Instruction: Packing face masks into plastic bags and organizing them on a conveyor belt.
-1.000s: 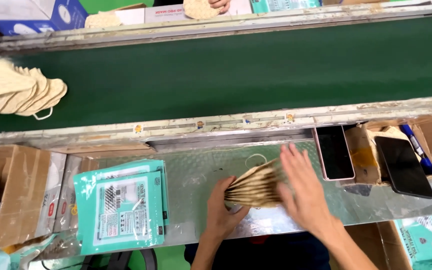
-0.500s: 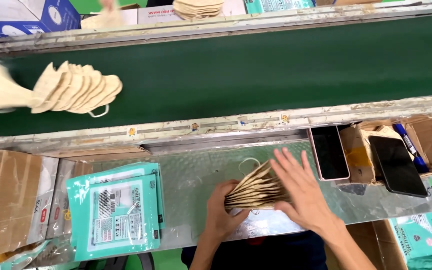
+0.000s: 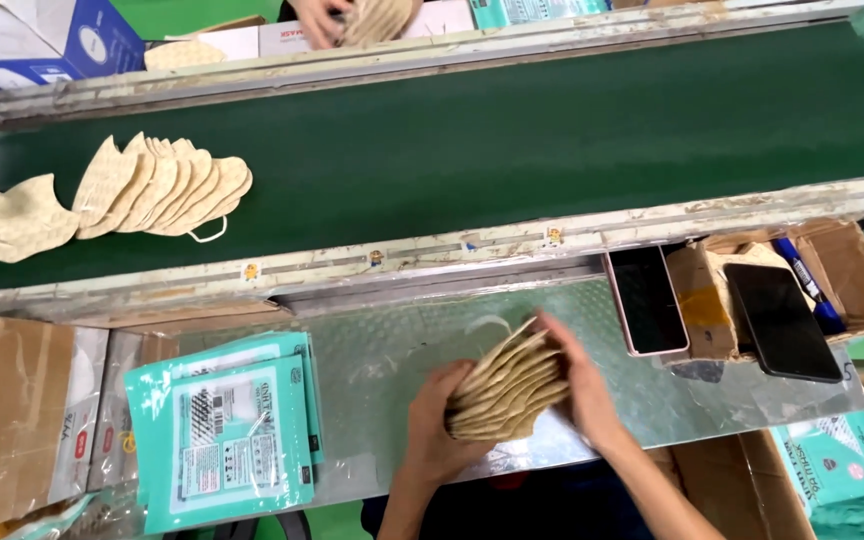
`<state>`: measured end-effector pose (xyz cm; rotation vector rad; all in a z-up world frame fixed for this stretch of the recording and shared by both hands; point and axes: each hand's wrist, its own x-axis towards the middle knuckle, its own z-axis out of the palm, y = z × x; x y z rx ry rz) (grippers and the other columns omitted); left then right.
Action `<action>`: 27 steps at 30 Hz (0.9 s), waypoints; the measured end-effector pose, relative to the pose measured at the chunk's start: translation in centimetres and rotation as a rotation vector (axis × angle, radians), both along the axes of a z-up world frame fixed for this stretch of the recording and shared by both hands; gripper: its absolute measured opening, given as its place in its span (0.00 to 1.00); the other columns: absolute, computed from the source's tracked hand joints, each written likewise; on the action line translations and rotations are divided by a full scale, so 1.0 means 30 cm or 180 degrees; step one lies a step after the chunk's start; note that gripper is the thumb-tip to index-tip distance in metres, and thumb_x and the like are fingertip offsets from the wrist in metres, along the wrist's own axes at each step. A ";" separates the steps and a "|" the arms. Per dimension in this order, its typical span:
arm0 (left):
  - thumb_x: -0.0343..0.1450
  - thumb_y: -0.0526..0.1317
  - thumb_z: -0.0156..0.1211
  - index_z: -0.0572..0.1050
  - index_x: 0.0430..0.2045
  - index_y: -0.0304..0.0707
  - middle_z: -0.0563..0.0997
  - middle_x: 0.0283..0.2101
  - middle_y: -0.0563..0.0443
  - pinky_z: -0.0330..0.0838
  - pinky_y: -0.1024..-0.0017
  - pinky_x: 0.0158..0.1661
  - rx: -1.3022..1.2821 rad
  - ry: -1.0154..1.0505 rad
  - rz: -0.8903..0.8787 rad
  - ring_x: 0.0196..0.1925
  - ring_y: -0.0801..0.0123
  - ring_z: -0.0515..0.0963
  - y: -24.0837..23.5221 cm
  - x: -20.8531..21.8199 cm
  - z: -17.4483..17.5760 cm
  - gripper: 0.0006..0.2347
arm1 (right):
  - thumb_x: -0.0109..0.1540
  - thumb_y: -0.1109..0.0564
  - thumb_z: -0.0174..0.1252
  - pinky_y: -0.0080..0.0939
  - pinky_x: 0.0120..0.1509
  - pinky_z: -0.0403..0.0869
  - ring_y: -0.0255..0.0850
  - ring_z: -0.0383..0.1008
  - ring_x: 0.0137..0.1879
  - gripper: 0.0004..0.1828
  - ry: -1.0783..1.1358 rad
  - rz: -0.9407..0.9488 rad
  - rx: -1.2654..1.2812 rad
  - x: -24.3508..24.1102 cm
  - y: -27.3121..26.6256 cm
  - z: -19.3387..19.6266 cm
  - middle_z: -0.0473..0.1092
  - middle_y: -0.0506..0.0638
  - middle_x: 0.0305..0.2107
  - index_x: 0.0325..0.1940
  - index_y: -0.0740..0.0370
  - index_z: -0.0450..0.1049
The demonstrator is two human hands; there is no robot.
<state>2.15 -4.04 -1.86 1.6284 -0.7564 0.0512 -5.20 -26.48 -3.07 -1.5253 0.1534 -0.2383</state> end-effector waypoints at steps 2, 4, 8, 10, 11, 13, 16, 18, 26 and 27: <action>0.57 0.39 0.82 0.71 0.55 0.35 0.77 0.58 0.40 0.80 0.62 0.52 -0.0068 0.0095 -0.0006 0.56 0.50 0.82 -0.002 0.020 0.058 0.32 | 0.65 0.20 0.35 0.54 0.79 0.57 0.55 0.56 0.78 0.52 0.0073 0.0000 -0.0193 0.020 0.014 0.008 0.53 0.60 0.76 0.78 0.62 0.54; 0.54 0.38 0.81 0.72 0.54 0.36 0.76 0.59 0.38 0.79 0.62 0.53 0.0172 -0.0280 0.0068 0.57 0.48 0.81 0.003 0.028 0.076 0.32 | 0.66 0.21 0.35 0.54 0.80 0.54 0.55 0.52 0.80 0.51 -0.0088 0.0117 -0.0157 0.032 0.026 0.032 0.51 0.61 0.77 0.79 0.62 0.52; 0.55 0.38 0.82 0.72 0.51 0.38 0.77 0.59 0.39 0.78 0.63 0.54 -0.0013 -0.0371 0.0173 0.58 0.48 0.80 0.006 0.032 0.031 0.31 | 0.65 0.25 0.41 0.58 0.78 0.57 0.59 0.54 0.79 0.49 -0.0111 -0.0419 0.0362 0.057 0.028 0.077 0.50 0.62 0.75 0.80 0.57 0.46; 0.57 0.37 0.83 0.73 0.51 0.38 0.81 0.54 0.41 0.80 0.65 0.51 -0.0106 0.0005 0.0050 0.52 0.54 0.85 0.007 0.021 -0.021 0.29 | 0.70 0.25 0.34 0.60 0.83 0.49 0.60 0.46 0.83 0.45 -0.0096 -0.0063 -0.1493 0.039 0.014 0.077 0.49 0.63 0.78 0.78 0.61 0.55; 0.57 0.37 0.83 0.73 0.51 0.38 0.81 0.54 0.41 0.80 0.65 0.51 -0.0107 -0.0003 0.0066 0.52 0.54 0.85 0.009 0.026 -0.028 0.29 | 0.70 0.25 0.34 0.60 0.83 0.49 0.60 0.46 0.83 0.45 -0.0107 -0.0049 -0.1494 0.049 0.014 0.109 0.49 0.63 0.78 0.78 0.61 0.55; 0.54 0.33 0.78 0.76 0.47 0.36 0.83 0.47 0.43 0.80 0.65 0.47 0.0290 0.0477 0.0203 0.46 0.55 0.86 0.015 0.021 -0.045 0.26 | 0.70 0.28 0.30 0.55 0.84 0.54 0.59 0.49 0.83 0.42 -0.0715 -0.0368 -0.2637 0.053 0.018 0.170 0.48 0.63 0.78 0.79 0.57 0.54; 0.55 0.31 0.77 0.76 0.45 0.37 0.83 0.47 0.43 0.79 0.65 0.48 0.0235 -0.0133 0.0195 0.48 0.54 0.84 -0.005 0.049 0.025 0.24 | 0.55 0.26 0.55 0.63 0.81 0.41 0.59 0.50 0.78 0.56 -0.0554 0.0824 -0.3872 0.100 0.036 0.277 0.54 0.61 0.72 0.76 0.63 0.53; 0.55 0.31 0.76 0.74 0.46 0.36 0.82 0.50 0.40 0.78 0.63 0.49 0.0045 -0.0275 0.0176 0.51 0.50 0.83 -0.001 0.054 0.029 0.24 | 0.52 0.28 0.60 0.63 0.80 0.40 0.61 0.50 0.77 0.58 -0.0725 0.0822 -0.3875 0.114 0.035 0.287 0.54 0.66 0.70 0.75 0.66 0.52; 0.59 0.31 0.74 0.80 0.43 0.37 0.86 0.40 0.44 0.81 0.67 0.39 0.0566 0.0739 0.0039 0.39 0.57 0.88 0.063 0.008 0.095 0.18 | 0.47 0.42 0.76 0.61 0.81 0.46 0.55 0.62 0.70 0.60 0.0024 0.1578 -0.3211 0.151 0.098 0.454 0.65 0.62 0.62 0.73 0.66 0.53; 0.59 0.31 0.74 0.79 0.45 0.37 0.85 0.42 0.44 0.81 0.66 0.42 0.0453 0.0371 0.0088 0.42 0.55 0.87 0.077 0.013 0.125 0.20 | 0.47 0.41 0.76 0.60 0.80 0.48 0.58 0.60 0.71 0.62 -0.0151 0.1577 -0.3160 0.164 0.121 0.476 0.64 0.65 0.62 0.73 0.69 0.52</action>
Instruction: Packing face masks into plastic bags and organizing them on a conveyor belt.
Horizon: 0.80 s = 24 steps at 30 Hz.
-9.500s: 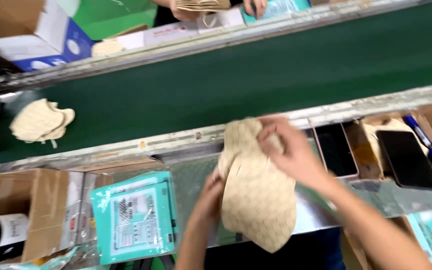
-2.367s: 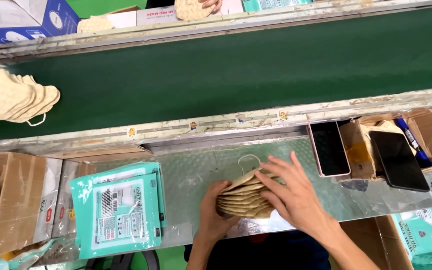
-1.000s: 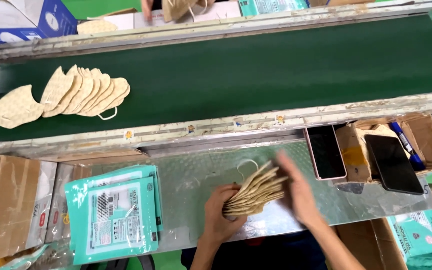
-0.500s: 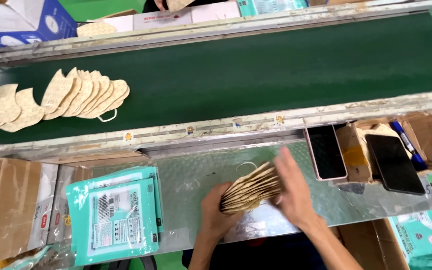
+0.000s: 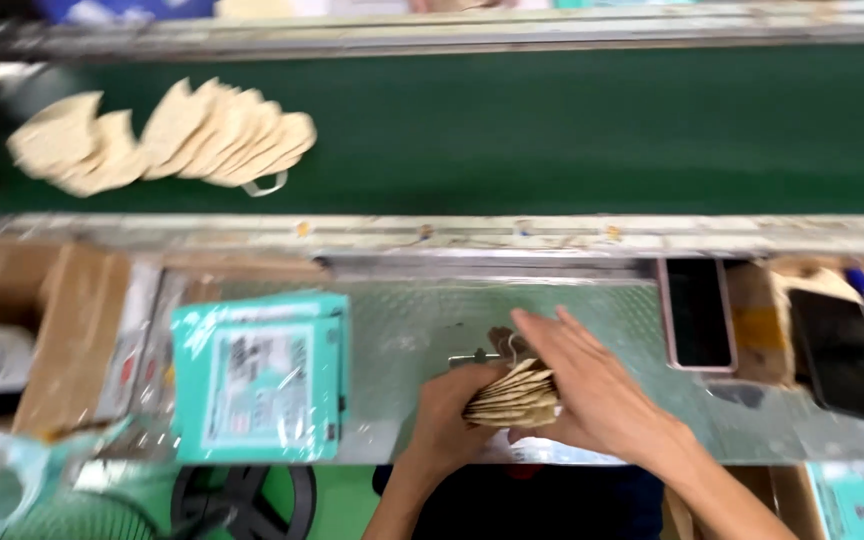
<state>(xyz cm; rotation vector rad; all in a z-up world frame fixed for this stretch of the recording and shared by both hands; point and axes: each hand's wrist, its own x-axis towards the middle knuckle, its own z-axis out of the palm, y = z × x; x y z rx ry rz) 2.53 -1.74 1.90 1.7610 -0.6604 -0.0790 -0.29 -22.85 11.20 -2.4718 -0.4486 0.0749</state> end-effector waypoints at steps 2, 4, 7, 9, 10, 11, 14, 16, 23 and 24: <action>0.59 0.31 0.74 0.77 0.47 0.37 0.85 0.45 0.43 0.80 0.65 0.45 -0.0071 -0.0395 0.0108 0.45 0.52 0.86 0.026 0.007 0.040 0.22 | 0.46 0.40 0.77 0.60 0.79 0.49 0.61 0.59 0.71 0.64 -0.0145 0.0158 0.0110 0.019 0.044 0.024 0.62 0.68 0.63 0.73 0.72 0.51; 0.56 0.33 0.75 0.77 0.46 0.38 0.84 0.46 0.44 0.78 0.63 0.45 0.0083 -0.0611 0.0247 0.47 0.50 0.85 0.034 0.013 0.052 0.23 | 0.38 0.39 0.78 0.62 0.79 0.45 0.57 0.58 0.71 0.70 -0.0252 -0.0383 -0.0188 0.026 0.073 0.027 0.61 0.68 0.62 0.72 0.74 0.49; 0.55 0.33 0.74 0.75 0.46 0.39 0.84 0.48 0.44 0.78 0.61 0.47 0.0077 -0.0712 0.0424 0.49 0.50 0.84 0.016 0.030 -0.041 0.24 | 0.38 0.37 0.82 0.66 0.79 0.41 0.64 0.48 0.77 0.74 0.0102 -0.0097 -0.0400 0.047 0.098 -0.054 0.52 0.74 0.69 0.73 0.75 0.48; 0.55 0.33 0.75 0.75 0.46 0.38 0.83 0.47 0.44 0.78 0.61 0.46 0.0161 -0.0572 0.0418 0.48 0.50 0.84 0.017 0.031 -0.087 0.24 | 0.39 0.38 0.80 0.64 0.78 0.40 0.62 0.47 0.78 0.71 -0.0038 -0.0075 -0.0285 0.054 0.091 -0.058 0.52 0.73 0.70 0.72 0.75 0.48; 0.55 0.33 0.75 0.75 0.47 0.38 0.83 0.45 0.43 0.78 0.61 0.45 0.0258 -0.0386 0.0432 0.46 0.50 0.84 0.022 0.013 -0.114 0.25 | 0.40 0.39 0.79 0.62 0.77 0.40 0.61 0.46 0.79 0.69 -0.0134 -0.0029 -0.0163 0.046 0.092 -0.064 0.52 0.72 0.71 0.71 0.76 0.48; 0.55 0.33 0.75 0.75 0.47 0.38 0.83 0.45 0.43 0.78 0.61 0.45 0.0264 -0.0357 0.0426 0.46 0.50 0.84 0.025 0.003 -0.117 0.25 | 0.40 0.39 0.79 0.62 0.77 0.40 0.61 0.46 0.79 0.69 -0.0104 -0.0032 -0.0159 0.040 0.087 -0.056 0.52 0.72 0.71 0.71 0.76 0.48; 0.56 0.33 0.74 0.77 0.45 0.38 0.84 0.44 0.44 0.79 0.62 0.43 0.0324 -0.0456 0.0439 0.44 0.51 0.84 0.028 0.012 -0.067 0.22 | 0.43 0.40 0.78 0.63 0.78 0.45 0.56 0.53 0.76 0.65 -0.0135 0.0279 -0.0093 0.057 0.064 -0.015 0.56 0.64 0.68 0.72 0.72 0.51; 0.54 0.35 0.77 0.77 0.40 0.37 0.83 0.39 0.43 0.77 0.61 0.40 0.0304 -0.0490 0.0100 0.40 0.50 0.84 0.046 -0.005 0.025 0.21 | 0.47 0.43 0.73 0.47 0.66 0.70 0.49 0.67 0.66 0.57 0.1010 -0.0054 -0.0314 0.065 0.057 0.012 0.65 0.53 0.64 0.77 0.54 0.58; 0.61 0.32 0.72 0.77 0.44 0.38 0.84 0.40 0.46 0.78 0.64 0.41 0.0450 0.0171 -0.0234 0.42 0.52 0.85 0.134 -0.048 0.148 0.17 | 0.50 0.41 0.81 0.49 0.47 0.75 0.52 0.77 0.43 0.27 0.0765 0.1044 0.0222 0.064 -0.051 -0.283 0.81 0.50 0.36 0.46 0.55 0.83; 0.61 0.32 0.72 0.78 0.43 0.37 0.83 0.41 0.45 0.78 0.64 0.39 0.0369 0.0188 0.0284 0.41 0.53 0.84 0.154 -0.053 0.136 0.17 | 0.53 0.45 0.76 0.46 0.47 0.77 0.48 0.79 0.40 0.21 0.1008 0.0997 0.0262 0.074 -0.043 -0.278 0.81 0.49 0.34 0.43 0.57 0.83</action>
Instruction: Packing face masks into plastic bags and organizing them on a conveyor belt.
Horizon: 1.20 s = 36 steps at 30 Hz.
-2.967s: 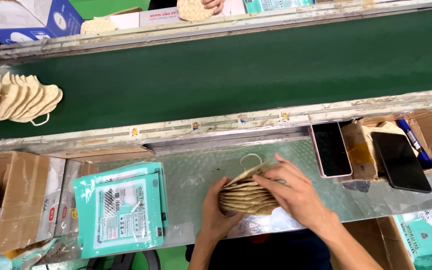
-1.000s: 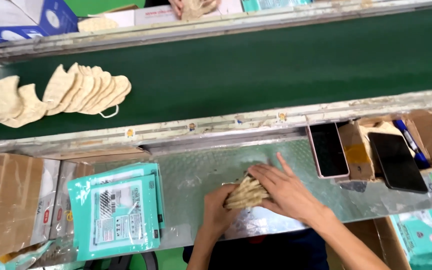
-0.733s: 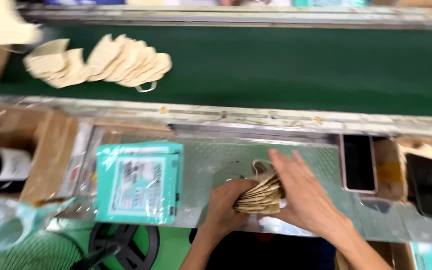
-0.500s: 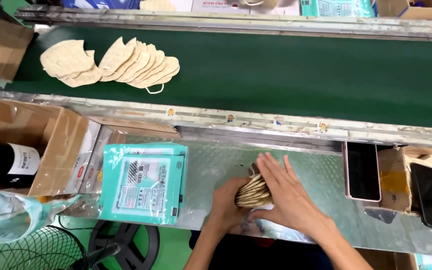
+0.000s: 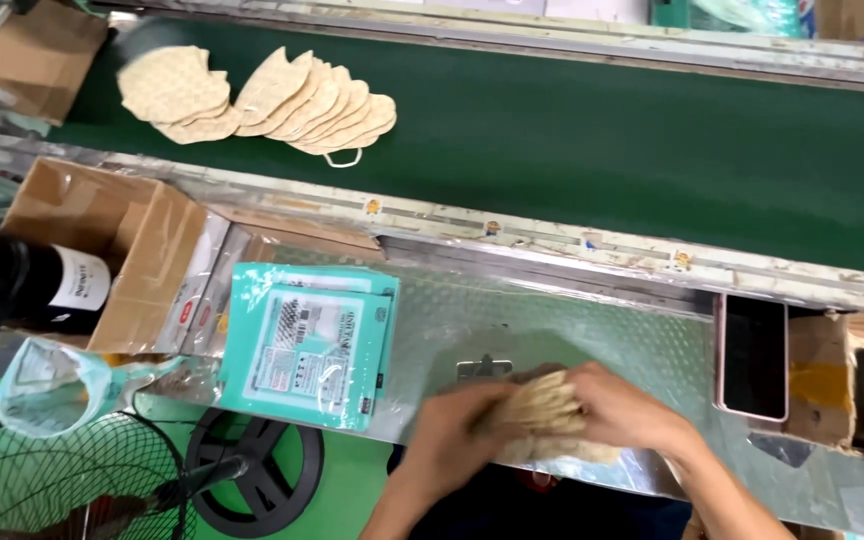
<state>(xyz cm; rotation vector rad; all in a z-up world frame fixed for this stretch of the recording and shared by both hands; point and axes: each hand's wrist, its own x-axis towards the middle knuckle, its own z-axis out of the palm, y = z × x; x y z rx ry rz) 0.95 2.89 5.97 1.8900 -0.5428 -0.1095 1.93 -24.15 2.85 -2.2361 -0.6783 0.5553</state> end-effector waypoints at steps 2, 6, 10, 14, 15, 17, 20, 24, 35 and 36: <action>0.60 0.31 0.72 0.79 0.42 0.36 0.83 0.42 0.44 0.78 0.63 0.38 -0.0059 -0.0026 0.0518 0.41 0.53 0.83 0.093 0.008 -0.066 0.16 | 0.56 0.49 0.71 0.43 0.47 0.79 0.44 0.81 0.37 0.15 0.0242 -0.0037 0.0002 0.019 0.007 0.039 0.81 0.49 0.33 0.41 0.59 0.82; 0.66 0.34 0.69 0.79 0.37 0.40 0.81 0.41 0.49 0.73 0.60 0.42 0.1598 -0.0969 0.2065 0.43 0.54 0.79 0.272 0.066 -0.140 0.08 | 0.59 0.50 0.67 0.47 0.53 0.77 0.48 0.78 0.45 0.19 0.1425 -0.1491 -0.0395 -0.030 -0.091 -0.066 0.81 0.58 0.40 0.49 0.65 0.82; 0.57 0.41 0.72 0.79 0.38 0.31 0.77 0.38 0.39 0.70 0.56 0.39 0.2178 -0.1214 0.2054 0.41 0.47 0.75 0.275 0.096 -0.078 0.19 | 0.51 0.58 0.72 0.45 0.54 0.79 0.42 0.80 0.52 0.30 0.1430 -0.2592 0.1465 -0.090 -0.138 -0.179 0.81 0.55 0.46 0.58 0.63 0.76; 0.59 0.40 0.73 0.79 0.39 0.31 0.78 0.39 0.41 0.71 0.57 0.39 0.2271 -0.0880 0.1974 0.41 0.49 0.76 0.300 0.094 -0.103 0.17 | 0.51 0.58 0.72 0.46 0.55 0.79 0.45 0.81 0.52 0.31 0.1512 -0.2838 0.1332 -0.131 -0.134 -0.193 0.81 0.57 0.46 0.58 0.64 0.76; 0.62 0.39 0.71 0.80 0.39 0.33 0.79 0.40 0.43 0.72 0.58 0.40 0.2150 -0.0749 0.1982 0.42 0.50 0.77 0.310 0.096 -0.111 0.14 | 0.51 0.59 0.72 0.47 0.55 0.79 0.45 0.80 0.52 0.31 0.1549 -0.2965 0.1411 -0.140 -0.138 -0.204 0.81 0.57 0.47 0.59 0.64 0.76; 0.64 0.37 0.69 0.81 0.40 0.35 0.80 0.41 0.44 0.73 0.59 0.41 0.2038 -0.0618 0.1971 0.42 0.52 0.79 0.328 0.096 -0.110 0.12 | 0.51 0.59 0.72 0.47 0.55 0.79 0.45 0.80 0.52 0.32 0.1595 -0.3105 0.1501 -0.159 -0.142 -0.231 0.80 0.58 0.47 0.59 0.65 0.75; 0.66 0.37 0.68 0.83 0.41 0.36 0.81 0.41 0.43 0.74 0.60 0.40 0.1968 -0.0362 0.1942 0.39 0.52 0.81 0.335 0.106 -0.089 0.11 | 0.52 0.58 0.71 0.48 0.53 0.80 0.47 0.80 0.52 0.30 0.1574 -0.3060 0.1874 -0.182 -0.155 -0.273 0.79 0.60 0.47 0.59 0.66 0.75; 0.68 0.38 0.66 0.83 0.41 0.37 0.83 0.39 0.45 0.76 0.63 0.37 0.1789 0.0157 0.2076 0.34 0.55 0.84 0.361 0.100 -0.079 0.10 | 0.54 0.59 0.69 0.48 0.56 0.79 0.48 0.79 0.54 0.29 0.1922 -0.3179 0.2338 -0.211 -0.155 -0.320 0.79 0.60 0.50 0.59 0.68 0.75; 0.63 0.35 0.65 0.81 0.34 0.42 0.82 0.43 0.49 0.76 0.61 0.45 0.1454 -0.1690 0.1369 0.47 0.56 0.82 0.003 -0.065 -0.098 0.08 | 0.54 0.61 0.66 0.51 0.55 0.79 0.51 0.79 0.55 0.33 0.2675 -0.3713 0.3529 -0.239 -0.100 -0.295 0.76 0.60 0.53 0.64 0.68 0.70; 0.64 0.36 0.66 0.81 0.37 0.40 0.80 0.40 0.50 0.74 0.60 0.44 0.1627 -0.1522 0.1028 0.45 0.56 0.80 -0.049 -0.051 -0.166 0.09 | 0.54 0.60 0.66 0.51 0.54 0.79 0.51 0.79 0.54 0.33 0.2681 -0.3835 0.3457 -0.238 -0.096 -0.282 0.76 0.60 0.53 0.64 0.68 0.70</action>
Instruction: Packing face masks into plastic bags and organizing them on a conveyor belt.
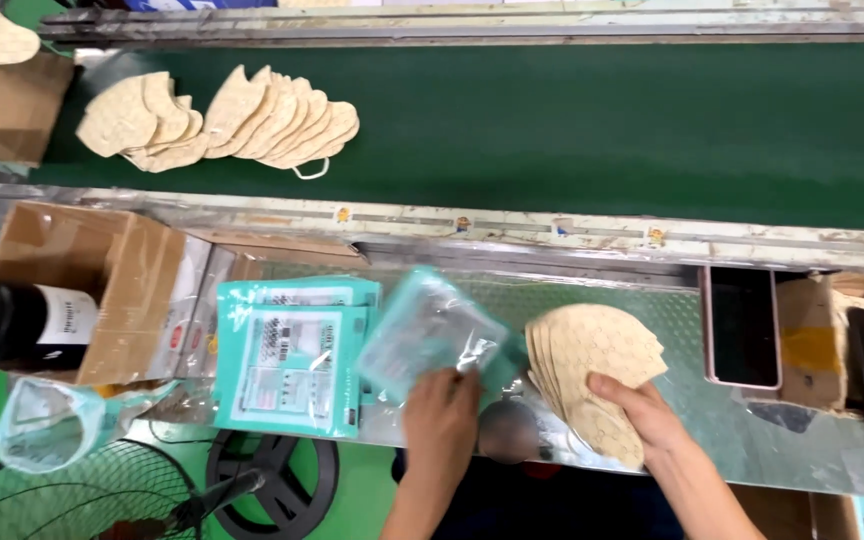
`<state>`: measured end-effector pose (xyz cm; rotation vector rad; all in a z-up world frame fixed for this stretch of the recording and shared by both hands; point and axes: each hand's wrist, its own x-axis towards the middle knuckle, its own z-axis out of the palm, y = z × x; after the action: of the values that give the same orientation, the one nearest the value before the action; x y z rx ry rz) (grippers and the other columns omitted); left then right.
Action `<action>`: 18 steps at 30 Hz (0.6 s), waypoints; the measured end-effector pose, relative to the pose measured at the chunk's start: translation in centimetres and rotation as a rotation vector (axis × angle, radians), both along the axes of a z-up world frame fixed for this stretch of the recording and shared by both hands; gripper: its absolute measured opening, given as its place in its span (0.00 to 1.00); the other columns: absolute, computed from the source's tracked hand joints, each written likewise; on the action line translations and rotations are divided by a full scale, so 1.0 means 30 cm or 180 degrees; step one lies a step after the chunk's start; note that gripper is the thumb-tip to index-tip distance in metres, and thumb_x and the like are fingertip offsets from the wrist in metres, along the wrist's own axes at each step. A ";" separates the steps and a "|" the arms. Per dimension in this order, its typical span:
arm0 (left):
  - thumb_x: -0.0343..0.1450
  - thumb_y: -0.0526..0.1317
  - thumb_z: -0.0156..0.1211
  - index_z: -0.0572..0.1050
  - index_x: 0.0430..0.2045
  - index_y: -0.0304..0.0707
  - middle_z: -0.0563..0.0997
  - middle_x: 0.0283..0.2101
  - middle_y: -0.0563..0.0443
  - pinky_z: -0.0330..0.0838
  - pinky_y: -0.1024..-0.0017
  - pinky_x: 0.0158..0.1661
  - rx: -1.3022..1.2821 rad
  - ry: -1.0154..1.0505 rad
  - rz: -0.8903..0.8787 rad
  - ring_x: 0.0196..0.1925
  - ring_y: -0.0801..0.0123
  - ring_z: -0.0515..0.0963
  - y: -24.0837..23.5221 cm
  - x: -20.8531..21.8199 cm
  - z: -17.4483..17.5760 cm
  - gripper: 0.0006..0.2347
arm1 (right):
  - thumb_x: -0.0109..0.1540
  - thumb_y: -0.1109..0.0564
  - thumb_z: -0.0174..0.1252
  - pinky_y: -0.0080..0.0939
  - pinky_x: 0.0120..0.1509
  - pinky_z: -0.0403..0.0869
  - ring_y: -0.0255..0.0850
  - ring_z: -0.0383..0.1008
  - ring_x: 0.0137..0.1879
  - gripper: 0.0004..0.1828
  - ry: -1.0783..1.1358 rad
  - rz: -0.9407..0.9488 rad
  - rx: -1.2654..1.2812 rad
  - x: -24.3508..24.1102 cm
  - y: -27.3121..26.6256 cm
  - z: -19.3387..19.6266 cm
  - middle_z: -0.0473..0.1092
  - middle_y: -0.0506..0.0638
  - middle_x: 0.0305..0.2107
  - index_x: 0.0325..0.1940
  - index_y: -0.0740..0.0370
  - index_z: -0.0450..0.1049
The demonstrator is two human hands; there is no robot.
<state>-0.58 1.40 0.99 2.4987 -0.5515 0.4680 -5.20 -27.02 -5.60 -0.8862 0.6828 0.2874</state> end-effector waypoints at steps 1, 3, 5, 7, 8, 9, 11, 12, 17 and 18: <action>0.65 0.38 0.66 0.81 0.40 0.39 0.78 0.37 0.50 0.72 0.59 0.42 0.0198 0.0269 -0.0236 0.42 0.56 0.78 -0.058 0.015 -0.069 0.11 | 0.54 0.59 0.66 0.51 0.54 0.79 0.52 0.80 0.54 0.34 0.0093 -0.0051 -0.0063 0.003 0.001 0.012 0.76 0.61 0.53 0.64 0.68 0.70; 0.64 0.39 0.67 0.81 0.39 0.39 0.78 0.35 0.50 0.72 0.59 0.40 0.0145 0.0240 -0.0227 0.40 0.56 0.77 -0.091 0.032 -0.088 0.11 | 0.54 0.57 0.66 0.49 0.54 0.79 0.50 0.79 0.54 0.34 0.0018 -0.0228 -0.0190 -0.002 -0.029 0.023 0.76 0.59 0.53 0.65 0.66 0.69; 0.64 0.39 0.68 0.81 0.37 0.39 0.77 0.34 0.50 0.72 0.59 0.38 0.0178 0.0258 -0.0157 0.37 0.56 0.77 -0.090 0.025 -0.096 0.11 | 0.55 0.56 0.66 0.47 0.55 0.78 0.47 0.79 0.55 0.35 -0.0014 -0.0343 -0.0231 -0.028 -0.040 0.006 0.75 0.57 0.54 0.66 0.65 0.68; 0.64 0.40 0.69 0.82 0.39 0.40 0.77 0.33 0.52 0.72 0.60 0.36 0.0207 0.0294 -0.0194 0.37 0.58 0.77 -0.077 0.033 -0.092 0.12 | 0.57 0.54 0.65 0.50 0.50 0.79 0.52 0.80 0.50 0.34 0.0315 -0.0530 -0.0101 -0.032 -0.058 -0.029 0.75 0.64 0.52 0.65 0.72 0.69; 0.64 0.40 0.69 0.82 0.39 0.40 0.77 0.33 0.52 0.72 0.60 0.36 0.0206 0.0291 -0.0198 0.37 0.58 0.77 -0.070 0.035 -0.107 0.12 | 0.57 0.54 0.65 0.50 0.50 0.79 0.52 0.80 0.50 0.34 0.0313 -0.0535 -0.0102 -0.036 -0.059 -0.022 0.75 0.64 0.52 0.65 0.72 0.69; 0.65 0.39 0.69 0.82 0.38 0.42 0.77 0.33 0.53 0.73 0.61 0.35 0.0195 0.0327 -0.0203 0.36 0.60 0.78 -0.064 0.037 -0.122 0.10 | 0.58 0.54 0.65 0.49 0.49 0.79 0.51 0.79 0.50 0.33 0.0336 -0.0538 -0.0180 -0.039 -0.062 -0.017 0.75 0.64 0.52 0.65 0.72 0.69; 0.66 0.38 0.69 0.83 0.37 0.43 0.77 0.33 0.55 0.73 0.63 0.34 0.0195 0.0380 -0.0217 0.36 0.62 0.78 -0.057 0.038 -0.120 0.08 | 0.58 0.55 0.64 0.49 0.47 0.80 0.51 0.79 0.50 0.33 0.0378 -0.0550 -0.0248 -0.045 -0.049 0.000 0.75 0.64 0.52 0.65 0.71 0.68; 0.65 0.38 0.70 0.82 0.37 0.42 0.77 0.33 0.54 0.73 0.62 0.34 0.0138 0.0374 -0.0251 0.36 0.61 0.78 -0.061 0.042 -0.104 0.09 | 0.58 0.55 0.64 0.50 0.47 0.80 0.51 0.80 0.50 0.33 0.0455 -0.0521 -0.0269 -0.045 -0.040 0.014 0.75 0.63 0.51 0.65 0.70 0.68; 0.58 0.43 0.72 0.80 0.33 0.37 0.76 0.31 0.50 0.73 0.59 0.32 0.0191 0.0353 -0.0259 0.34 0.57 0.77 -0.081 0.052 -0.031 0.15 | 0.57 0.56 0.64 0.50 0.47 0.80 0.51 0.80 0.50 0.33 0.0367 -0.0374 -0.0091 -0.028 0.013 0.029 0.76 0.62 0.50 0.65 0.69 0.68; 0.59 0.42 0.72 0.80 0.32 0.39 0.76 0.31 0.50 0.73 0.60 0.32 0.0195 0.0460 -0.0275 0.34 0.57 0.77 -0.078 0.054 -0.041 0.12 | 0.57 0.55 0.64 0.50 0.47 0.80 0.51 0.80 0.50 0.33 0.0427 -0.0380 -0.0060 -0.021 0.020 0.031 0.76 0.63 0.50 0.65 0.69 0.68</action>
<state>1.05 -0.94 -0.24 2.5300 -0.6216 0.2388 -5.83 -26.42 -4.68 -0.8458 0.8607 0.2350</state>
